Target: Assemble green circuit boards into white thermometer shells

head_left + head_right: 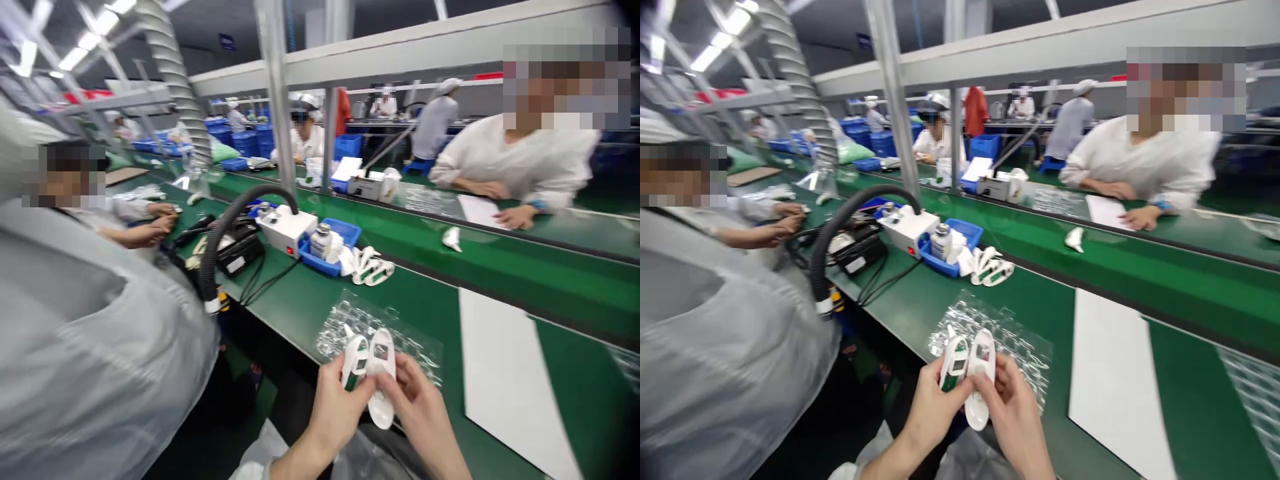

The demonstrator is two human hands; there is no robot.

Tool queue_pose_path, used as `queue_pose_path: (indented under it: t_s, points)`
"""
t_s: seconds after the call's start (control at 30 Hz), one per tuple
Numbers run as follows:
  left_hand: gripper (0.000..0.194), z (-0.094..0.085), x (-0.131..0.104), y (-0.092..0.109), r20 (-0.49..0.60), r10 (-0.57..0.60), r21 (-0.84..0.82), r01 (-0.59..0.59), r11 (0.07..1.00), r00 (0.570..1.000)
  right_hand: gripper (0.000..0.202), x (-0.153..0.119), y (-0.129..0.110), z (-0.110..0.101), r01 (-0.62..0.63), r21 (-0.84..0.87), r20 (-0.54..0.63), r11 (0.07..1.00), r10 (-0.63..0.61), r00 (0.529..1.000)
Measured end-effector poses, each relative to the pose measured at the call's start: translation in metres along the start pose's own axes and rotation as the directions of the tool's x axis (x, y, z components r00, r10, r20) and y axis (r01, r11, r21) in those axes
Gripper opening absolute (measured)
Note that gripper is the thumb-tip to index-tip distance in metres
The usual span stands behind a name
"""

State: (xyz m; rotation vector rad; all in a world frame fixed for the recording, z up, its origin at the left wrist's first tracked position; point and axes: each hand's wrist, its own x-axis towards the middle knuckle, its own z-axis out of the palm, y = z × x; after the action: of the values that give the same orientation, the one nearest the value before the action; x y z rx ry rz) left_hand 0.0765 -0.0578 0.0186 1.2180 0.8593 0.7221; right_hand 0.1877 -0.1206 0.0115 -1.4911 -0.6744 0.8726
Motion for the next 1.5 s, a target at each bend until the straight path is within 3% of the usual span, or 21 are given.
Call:
queue_pose_path:
  t_s: [0.13, 0.3, 0.37, 0.43, 0.5, 0.6, 0.7, 0.87, 0.97, 1.03, 1.23, 1.5]
  points:
    - [0.024, -0.025, -0.021, 0.0, -0.067, -0.012, -0.033, 0.01, 0.999, 0.998, 0.042, -0.018, 0.017, 0.038, -0.156, 0.083, 0.141, 0.984, 0.144, 0.979]
    - [0.04, -0.065, -0.039, -0.018, -0.212, -0.03, -0.136, 0.001, 0.991, 0.977, 0.04, -0.023, 0.022, 0.078, -0.204, 0.172, 0.285, 0.964, 0.15, 0.947]
    - [0.047, -0.092, -0.037, -0.028, -0.361, -0.069, -0.242, -0.022, 0.97, 0.93, 0.039, -0.021, 0.022, 0.1, -0.256, 0.254, 0.364, 0.932, 0.153, 0.919]
    - [0.056, -0.124, -0.03, -0.035, -0.529, -0.148, -0.356, -0.06, 0.932, 0.836, 0.044, -0.016, 0.024, 0.129, -0.344, 0.297, 0.465, 0.891, 0.18, 0.867]
    - [0.058, -0.16, -0.017, -0.037, -0.612, -0.192, -0.399, -0.09, 0.913, 0.768, 0.053, -0.009, 0.029, 0.162, -0.438, 0.272, 0.549, 0.857, 0.235, 0.802]
    - [0.06, -0.206, 0.003, -0.032, -0.672, -0.185, -0.397, -0.139, 0.907, 0.717, 0.066, 0.007, 0.039, 0.211, -0.531, 0.204, 0.597, 0.822, 0.326, 0.733]
    - [0.058, -0.233, 0.012, -0.028, -0.691, -0.165, -0.381, -0.16, 0.911, 0.704, 0.067, 0.022, 0.047, 0.249, -0.57, 0.193, 0.604, 0.798, 0.361, 0.71]
    - [0.058, -0.243, -0.004, -0.039, -0.724, -0.203, -0.369, -0.121, 0.922, 0.66, 0.051, 0.032, 0.055, 0.298, -0.581, 0.211, 0.635, 0.786, 0.342, 0.693]
    - [0.06, -0.243, -0.012, -0.044, -0.752, -0.219, -0.374, -0.13, 0.918, 0.621, 0.047, 0.03, 0.059, 0.315, -0.596, 0.208, 0.656, 0.776, 0.341, 0.673]
    - [0.06, -0.24, -0.01, -0.045, -0.76, -0.212, -0.373, -0.146, 0.916, 0.615, 0.046, 0.03, 0.061, 0.313, -0.595, 0.211, 0.658, 0.776, 0.337, 0.673]
    - [0.055, -0.226, 0.007, -0.045, -0.713, -0.199, -0.403, -0.16, 0.901, 0.673, 0.046, 0.036, 0.061, 0.288, -0.544, 0.25, 0.632, 0.801, 0.291, 0.718]
    - [0.054, -0.24, 0.008, -0.036, -0.755, -0.178, -0.391, -0.216, 0.895, 0.631, 0.045, 0.039, 0.053, 0.318, -0.508, 0.237, 0.662, 0.828, 0.245, 0.708]
